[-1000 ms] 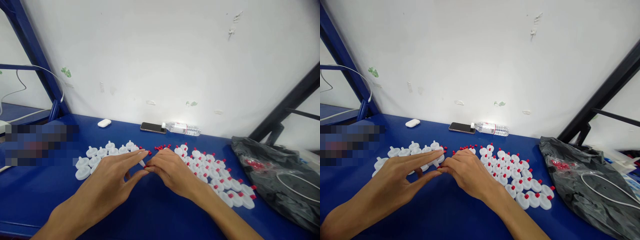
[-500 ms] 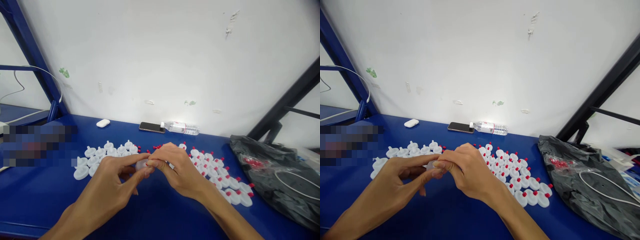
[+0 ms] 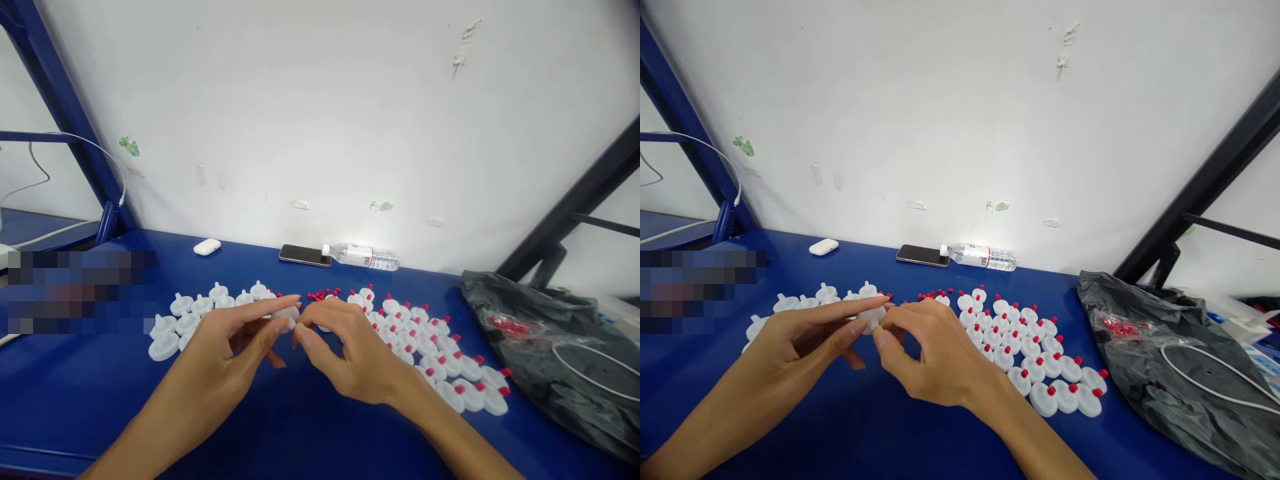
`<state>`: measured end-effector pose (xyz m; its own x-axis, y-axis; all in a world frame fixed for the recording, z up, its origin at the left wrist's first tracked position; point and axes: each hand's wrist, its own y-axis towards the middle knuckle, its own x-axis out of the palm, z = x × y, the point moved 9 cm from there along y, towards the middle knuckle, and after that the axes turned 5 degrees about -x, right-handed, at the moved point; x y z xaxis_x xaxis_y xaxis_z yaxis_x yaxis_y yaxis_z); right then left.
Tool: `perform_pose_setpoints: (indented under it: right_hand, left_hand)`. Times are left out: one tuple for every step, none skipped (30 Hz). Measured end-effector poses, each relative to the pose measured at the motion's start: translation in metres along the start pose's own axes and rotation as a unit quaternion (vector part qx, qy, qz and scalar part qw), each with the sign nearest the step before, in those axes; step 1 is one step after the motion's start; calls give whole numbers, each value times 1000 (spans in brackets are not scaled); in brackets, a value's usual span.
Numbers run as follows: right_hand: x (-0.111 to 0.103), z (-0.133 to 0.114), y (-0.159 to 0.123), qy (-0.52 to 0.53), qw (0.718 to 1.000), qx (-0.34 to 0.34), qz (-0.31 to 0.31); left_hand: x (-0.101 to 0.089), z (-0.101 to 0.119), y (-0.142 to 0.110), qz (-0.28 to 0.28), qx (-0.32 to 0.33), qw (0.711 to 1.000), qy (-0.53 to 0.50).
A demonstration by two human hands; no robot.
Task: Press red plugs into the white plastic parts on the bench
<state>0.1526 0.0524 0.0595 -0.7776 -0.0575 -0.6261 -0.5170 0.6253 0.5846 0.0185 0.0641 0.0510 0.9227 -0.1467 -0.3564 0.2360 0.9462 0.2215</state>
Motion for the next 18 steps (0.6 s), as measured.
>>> perform_pose_setpoints:
  right_hand:
    - [1,-1,-1,-7,1000,-3,0]
    - [2,-1,-1,-12,1000,-5,-2]
    - [3,-1,-2,-16,1000,-4,-4]
    - [3,0,-2,-19,1000,-3,-6]
    - [4,0,-2,-19,1000,0,-8]
    - [5,1,-2,-11,1000,5,-10]
    - [5,2,-2,6,1000,13,-12]
    - [6,3,-1,29,999,21,-14]
    - [7,4,-1,57,998,33,-15]
    - [8,6,-1,85,995,48,-14]
    - [8,9,-1,111,992,65,-10]
    - [8,11,-1,134,987,84,-3]
    - [7,15,-2,153,983,105,6]
    - [7,19,-3,171,977,125,14]
    - [7,22,-4,191,971,141,20]
    - [8,24,-5,213,965,150,26]
    - [8,25,-5,234,960,153,29]
    - [9,25,-6,252,956,149,31]
  left_hand:
    - [1,-3,0,3,-4,1000,3]
    - [1,-7,0,8,-5,1000,10]
    - [1,-10,0,14,-2,1000,19]
    - [1,-12,0,20,5,999,28]
    - [1,-13,0,26,13,999,37]
    - [2,-13,0,28,19,998,45]
    - [2,-12,0,30,23,998,50]
    - [2,-11,0,30,27,998,51]
    - [1,-8,-1,31,26,998,51]
    - [0,-5,-1,35,25,998,47]
    - [-1,-2,-2,39,23,998,41]
    - [-2,3,-3,43,25,998,34]
    - [-3,7,-4,46,30,998,28]
    - [-4,11,-5,45,35,998,23]
    - [-4,13,-6,44,40,998,18]
    - [-4,15,-7,40,42,998,13]
    - [-2,14,-7,30,40,999,7]
    - [0,12,-8,15,33,999,-3]
